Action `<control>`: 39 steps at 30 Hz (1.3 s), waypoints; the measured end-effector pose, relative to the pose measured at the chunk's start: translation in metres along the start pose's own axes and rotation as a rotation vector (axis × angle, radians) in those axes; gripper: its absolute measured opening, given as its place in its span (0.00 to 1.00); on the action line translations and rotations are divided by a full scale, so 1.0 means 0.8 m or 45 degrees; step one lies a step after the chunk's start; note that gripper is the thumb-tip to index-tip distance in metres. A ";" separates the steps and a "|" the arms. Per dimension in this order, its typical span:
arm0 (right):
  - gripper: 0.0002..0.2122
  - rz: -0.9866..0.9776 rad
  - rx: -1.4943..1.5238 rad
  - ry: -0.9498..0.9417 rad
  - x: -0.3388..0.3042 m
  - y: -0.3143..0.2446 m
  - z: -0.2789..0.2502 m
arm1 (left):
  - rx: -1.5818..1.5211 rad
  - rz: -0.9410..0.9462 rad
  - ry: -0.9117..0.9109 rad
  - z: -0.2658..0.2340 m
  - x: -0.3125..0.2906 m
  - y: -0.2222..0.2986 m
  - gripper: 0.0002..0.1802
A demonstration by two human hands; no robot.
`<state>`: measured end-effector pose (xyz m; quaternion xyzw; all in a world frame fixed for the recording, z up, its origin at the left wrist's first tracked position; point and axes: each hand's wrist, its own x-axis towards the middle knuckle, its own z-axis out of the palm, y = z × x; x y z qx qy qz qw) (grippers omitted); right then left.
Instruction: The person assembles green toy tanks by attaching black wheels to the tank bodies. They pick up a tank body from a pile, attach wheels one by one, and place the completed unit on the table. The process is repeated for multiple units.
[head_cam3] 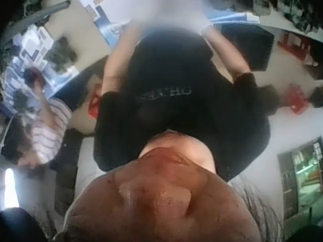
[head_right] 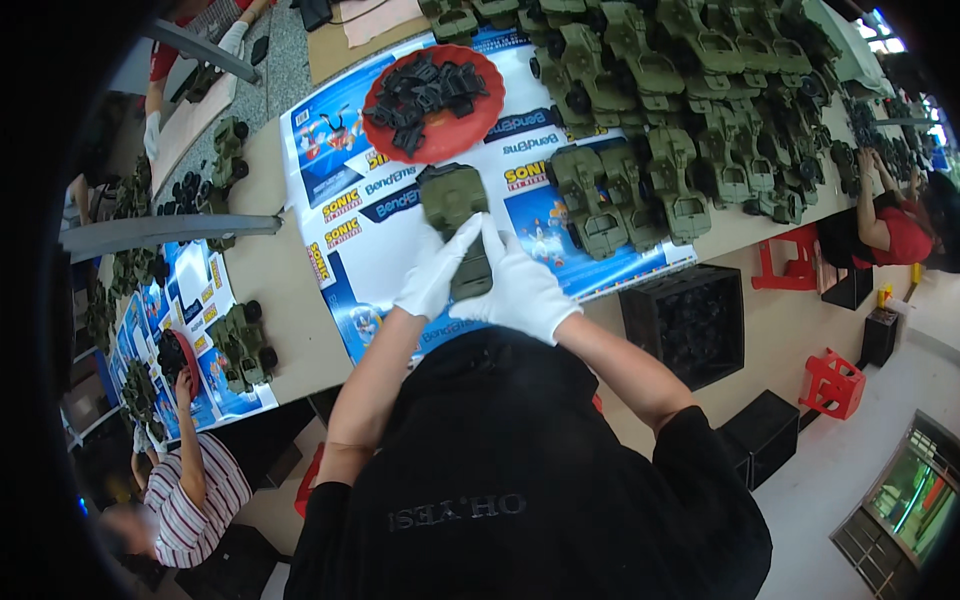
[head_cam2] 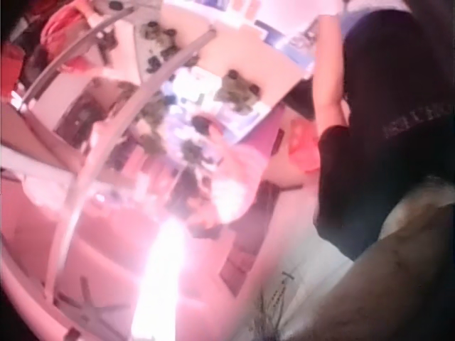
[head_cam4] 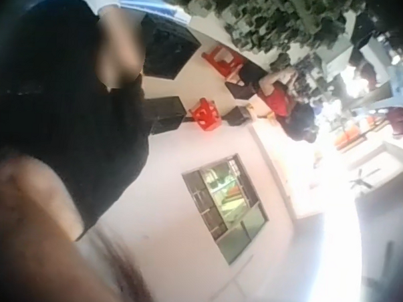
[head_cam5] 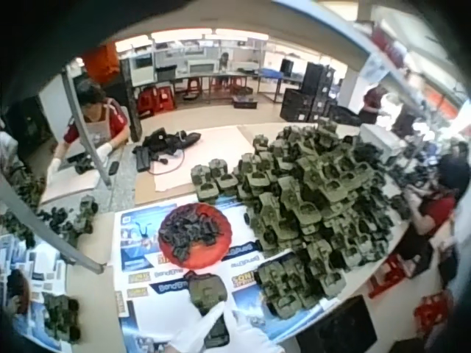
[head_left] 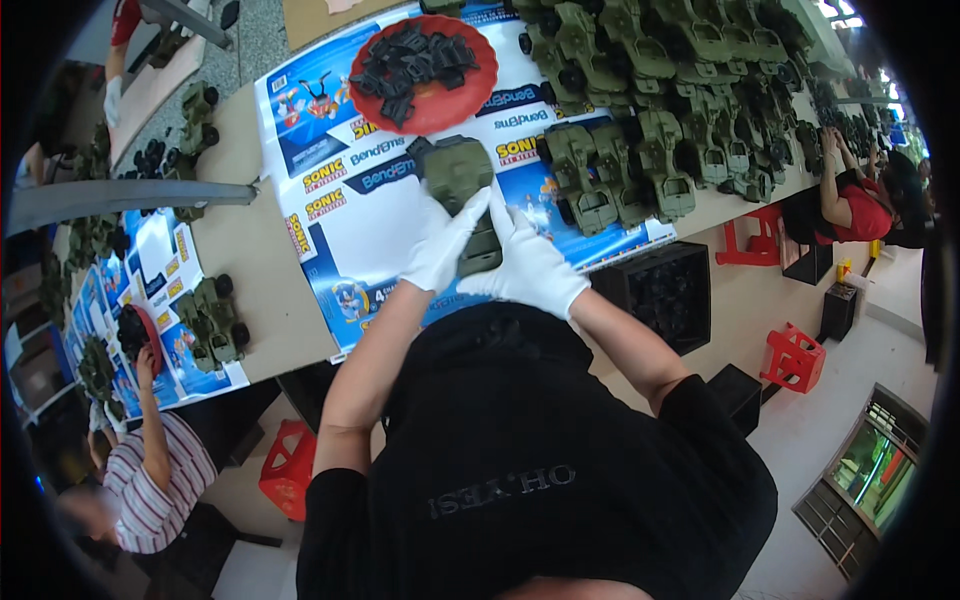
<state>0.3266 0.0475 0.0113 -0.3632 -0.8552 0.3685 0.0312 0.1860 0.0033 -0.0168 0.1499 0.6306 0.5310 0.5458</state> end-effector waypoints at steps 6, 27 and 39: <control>0.41 0.135 0.013 0.497 0.066 0.037 -0.010 | 0.052 0.266 -0.086 0.018 0.049 0.060 0.45; 0.37 0.423 -0.833 0.359 0.327 0.120 -0.073 | 0.307 0.220 0.384 -0.252 0.231 -0.009 0.16; 0.35 0.241 -0.402 0.026 0.198 -0.015 0.087 | 1.660 -0.155 1.994 -0.502 0.302 0.147 0.53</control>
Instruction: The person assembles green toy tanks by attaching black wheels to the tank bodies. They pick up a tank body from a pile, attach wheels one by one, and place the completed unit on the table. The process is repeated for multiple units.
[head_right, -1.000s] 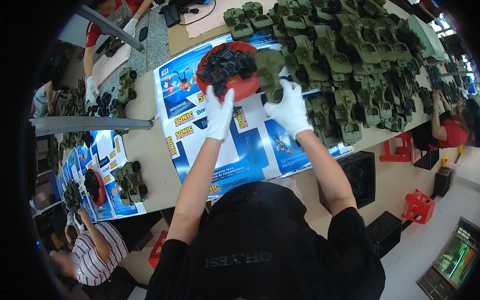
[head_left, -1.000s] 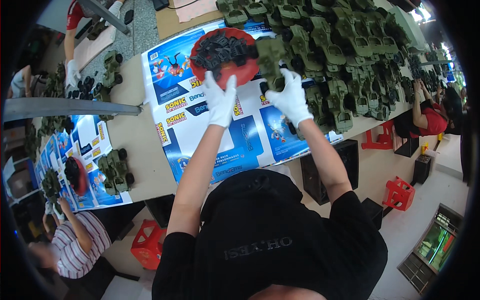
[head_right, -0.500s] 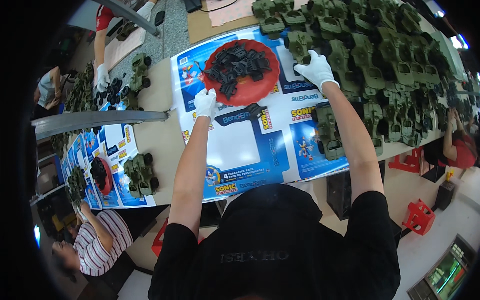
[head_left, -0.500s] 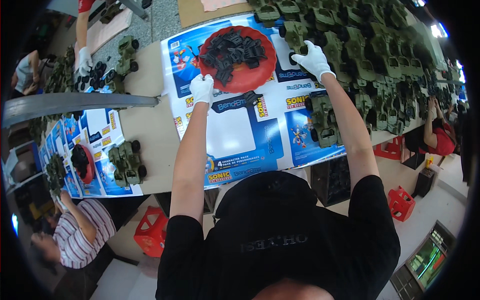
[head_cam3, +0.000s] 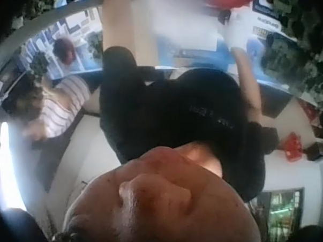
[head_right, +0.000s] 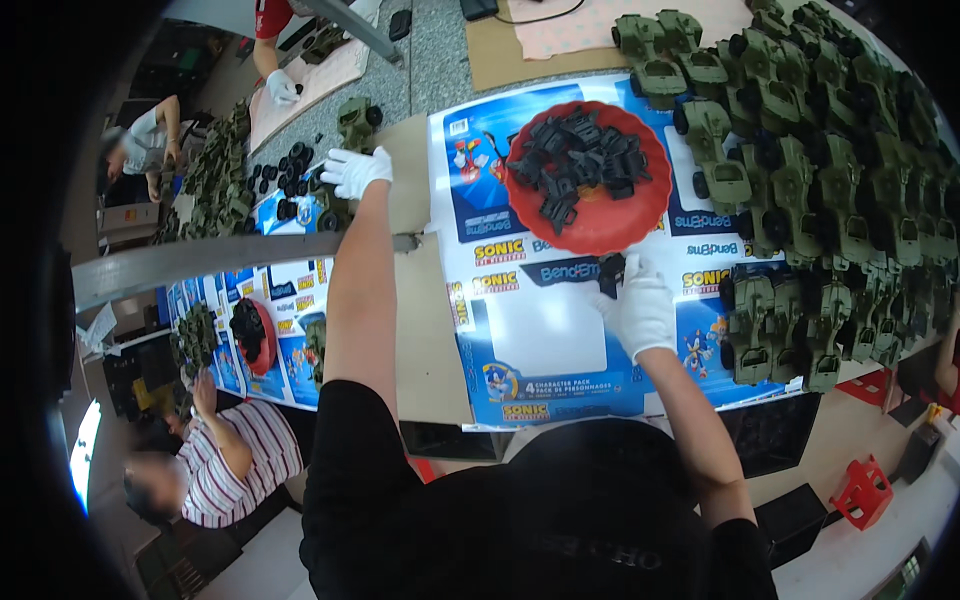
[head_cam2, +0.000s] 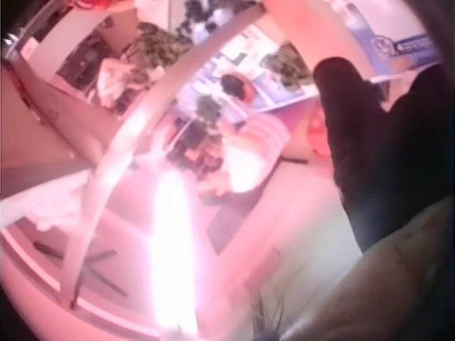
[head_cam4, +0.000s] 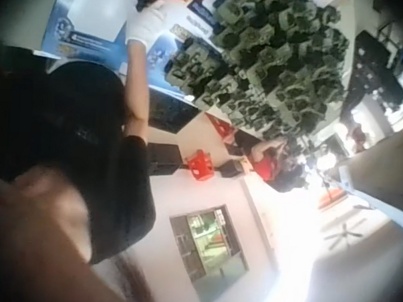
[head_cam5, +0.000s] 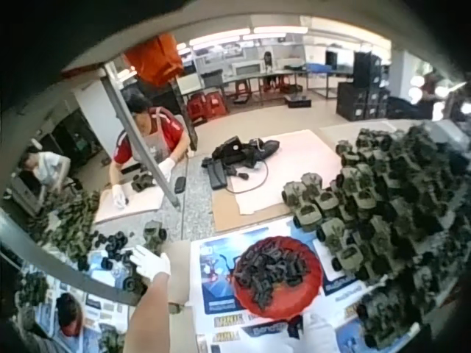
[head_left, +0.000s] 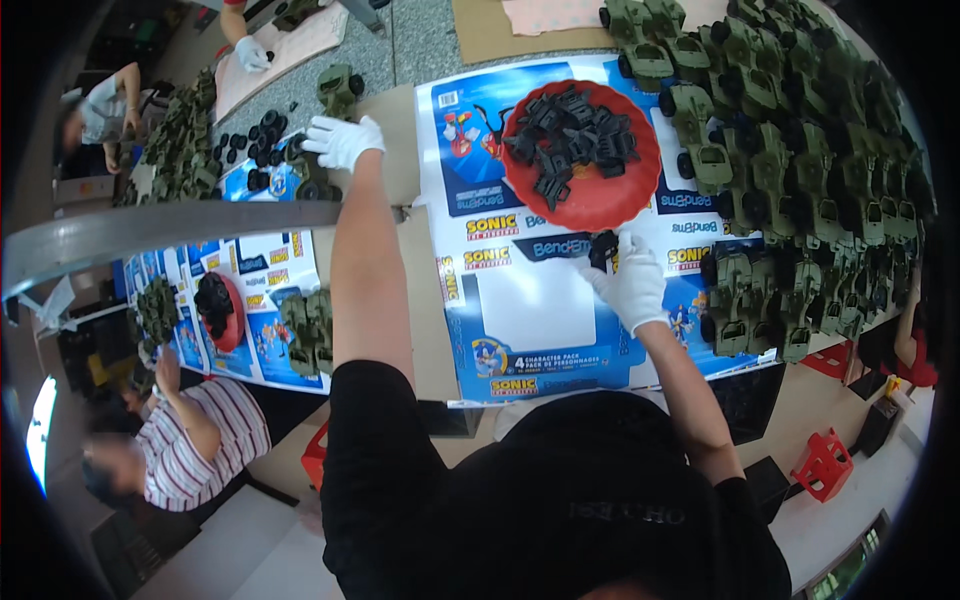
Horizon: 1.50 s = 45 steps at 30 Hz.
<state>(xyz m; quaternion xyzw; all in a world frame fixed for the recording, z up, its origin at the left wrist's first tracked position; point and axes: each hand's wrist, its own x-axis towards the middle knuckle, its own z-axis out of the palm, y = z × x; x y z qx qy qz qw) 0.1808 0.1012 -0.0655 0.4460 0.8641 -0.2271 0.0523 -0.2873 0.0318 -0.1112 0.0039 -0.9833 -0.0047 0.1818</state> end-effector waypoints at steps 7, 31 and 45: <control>0.43 0.003 -0.006 0.239 0.005 0.018 0.052 | 0.342 0.255 -0.505 -0.011 0.044 0.043 0.51; 0.30 -0.005 0.055 0.039 0.001 0.031 0.050 | 0.221 1.692 -0.985 -0.144 -0.132 0.057 0.53; 0.23 -0.063 0.048 -0.102 0.004 0.040 0.049 | -1.172 0.287 -2.206 -0.250 -0.348 -0.177 0.25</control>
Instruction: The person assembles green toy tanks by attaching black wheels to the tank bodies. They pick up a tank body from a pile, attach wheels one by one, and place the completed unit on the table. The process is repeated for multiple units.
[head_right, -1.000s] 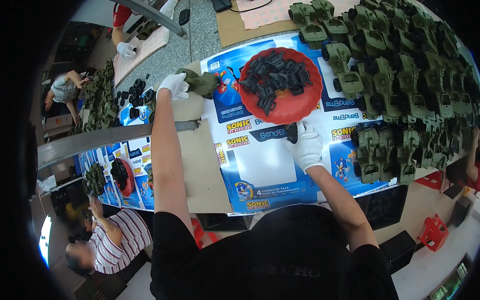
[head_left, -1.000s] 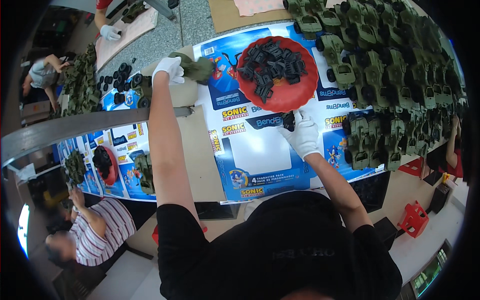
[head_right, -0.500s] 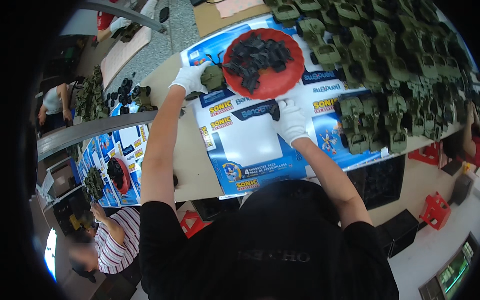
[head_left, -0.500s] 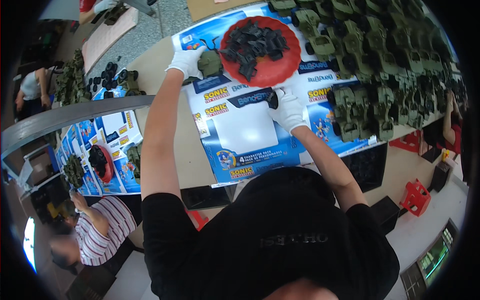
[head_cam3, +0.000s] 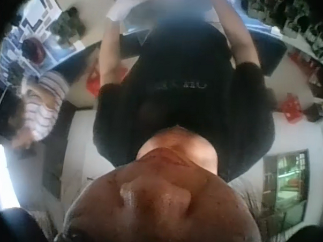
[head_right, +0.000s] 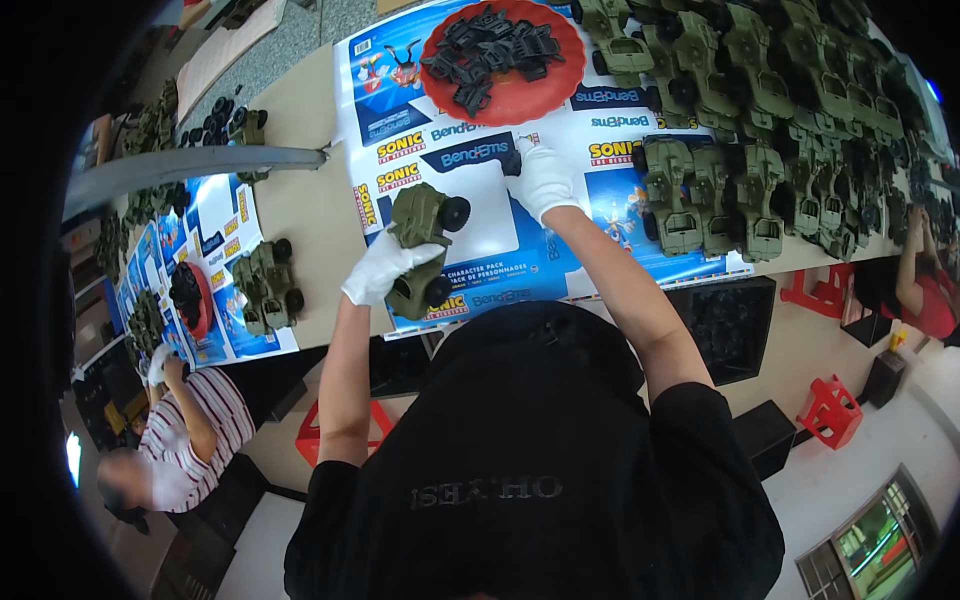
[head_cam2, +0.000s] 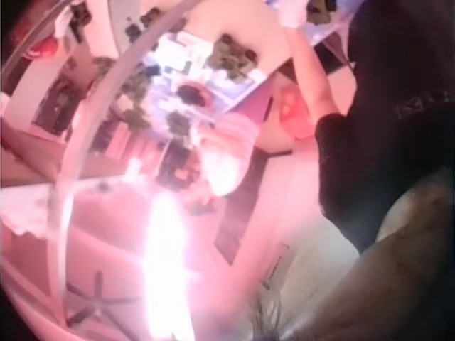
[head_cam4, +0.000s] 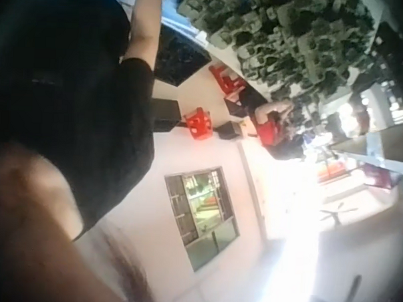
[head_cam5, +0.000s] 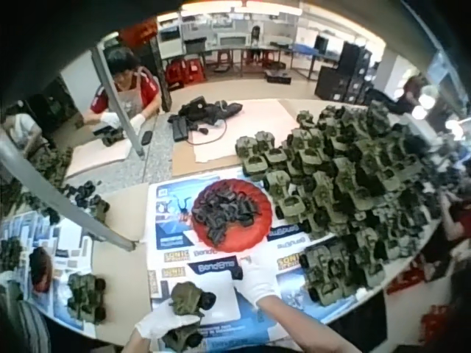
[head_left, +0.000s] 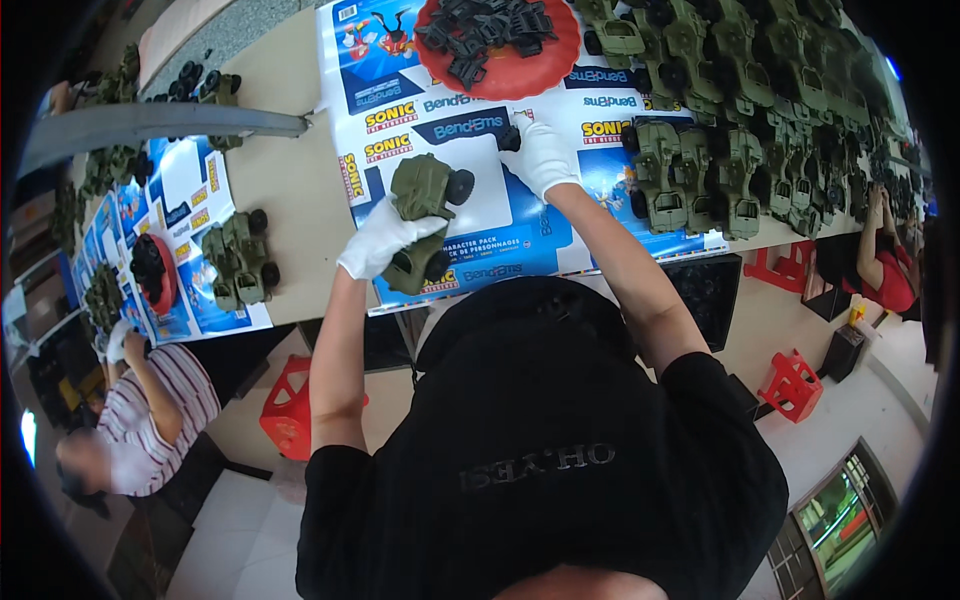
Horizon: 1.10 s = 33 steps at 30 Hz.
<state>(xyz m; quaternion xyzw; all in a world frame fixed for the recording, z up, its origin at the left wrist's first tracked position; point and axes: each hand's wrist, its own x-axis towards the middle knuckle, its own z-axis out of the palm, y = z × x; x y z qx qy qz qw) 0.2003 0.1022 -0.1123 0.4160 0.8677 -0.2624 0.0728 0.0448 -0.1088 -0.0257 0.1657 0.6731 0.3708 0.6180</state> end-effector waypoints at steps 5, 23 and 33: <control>0.20 -0.017 0.611 -0.115 -0.029 0.005 -0.030 | -0.132 0.032 -0.078 0.038 -0.036 -0.030 0.36; 0.29 -0.415 1.300 -1.173 -0.139 -0.009 -0.191 | 0.272 0.383 -0.474 0.065 -0.069 0.028 0.39; 0.25 -1.304 0.694 -0.184 -0.148 -0.027 -0.191 | 0.236 0.505 -0.572 0.060 -0.083 0.043 0.46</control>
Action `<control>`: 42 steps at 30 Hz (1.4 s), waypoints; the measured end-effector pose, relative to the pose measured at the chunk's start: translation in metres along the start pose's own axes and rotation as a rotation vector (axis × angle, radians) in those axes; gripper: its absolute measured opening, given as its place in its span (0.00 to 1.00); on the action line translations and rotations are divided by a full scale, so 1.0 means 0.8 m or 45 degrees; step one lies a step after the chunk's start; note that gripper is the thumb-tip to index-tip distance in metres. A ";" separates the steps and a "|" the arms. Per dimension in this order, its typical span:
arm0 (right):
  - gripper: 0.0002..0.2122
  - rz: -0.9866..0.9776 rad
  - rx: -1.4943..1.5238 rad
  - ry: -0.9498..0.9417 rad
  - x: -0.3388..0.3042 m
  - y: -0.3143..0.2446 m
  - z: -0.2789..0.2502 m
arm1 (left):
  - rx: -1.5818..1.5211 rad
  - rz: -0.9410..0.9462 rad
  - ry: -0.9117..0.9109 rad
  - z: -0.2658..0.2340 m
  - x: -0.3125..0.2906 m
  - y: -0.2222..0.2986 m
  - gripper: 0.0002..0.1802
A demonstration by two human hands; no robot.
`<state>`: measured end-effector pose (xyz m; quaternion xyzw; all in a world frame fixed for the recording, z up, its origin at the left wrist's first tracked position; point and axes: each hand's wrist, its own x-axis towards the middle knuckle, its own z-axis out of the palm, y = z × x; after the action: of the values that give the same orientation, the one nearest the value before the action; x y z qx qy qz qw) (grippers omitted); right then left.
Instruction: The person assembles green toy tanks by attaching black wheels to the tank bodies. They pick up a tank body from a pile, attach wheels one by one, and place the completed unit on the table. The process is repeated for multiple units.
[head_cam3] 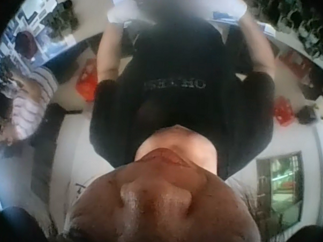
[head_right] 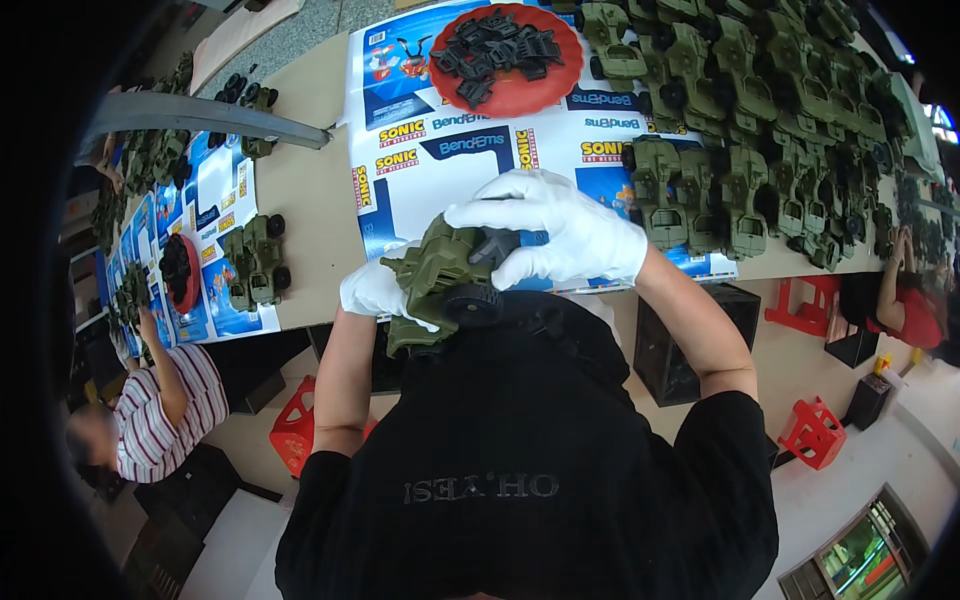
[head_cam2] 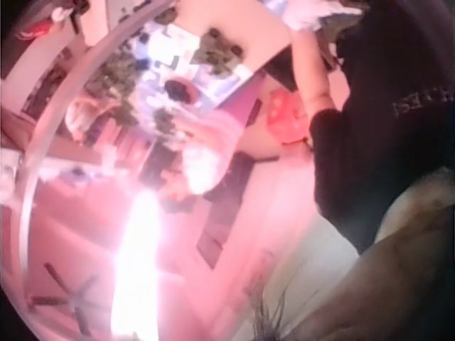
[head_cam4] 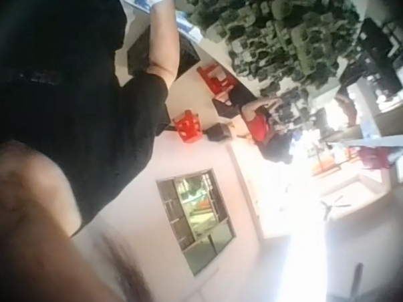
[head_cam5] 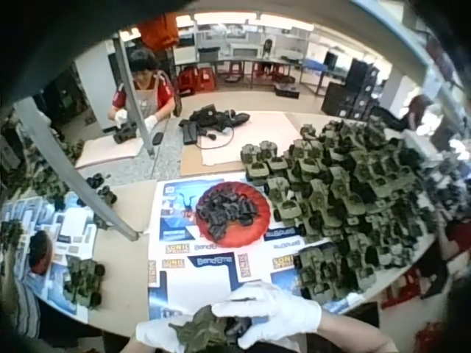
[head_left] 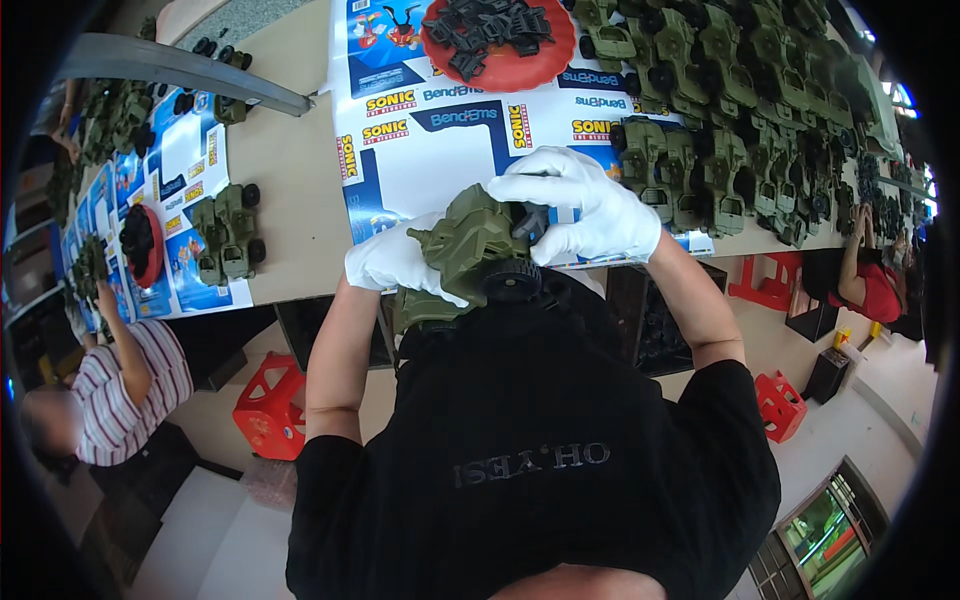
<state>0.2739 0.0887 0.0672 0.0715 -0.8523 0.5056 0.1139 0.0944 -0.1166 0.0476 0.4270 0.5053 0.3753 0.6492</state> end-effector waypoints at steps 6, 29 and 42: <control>0.15 0.740 1.041 0.447 -0.009 0.019 0.003 | -0.105 -0.351 0.187 0.008 0.010 0.017 0.43; 0.38 0.917 0.940 0.622 -0.016 0.026 0.055 | 0.290 -0.450 0.094 0.029 0.023 0.066 0.48; 0.37 1.104 1.092 0.800 -0.015 0.024 0.062 | -0.007 -0.506 0.086 0.036 0.024 0.067 0.43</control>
<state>0.2747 0.0541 0.0247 -0.3874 -0.4550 0.7949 0.1047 0.1239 -0.0849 0.0951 0.3042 0.6001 0.2553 0.6944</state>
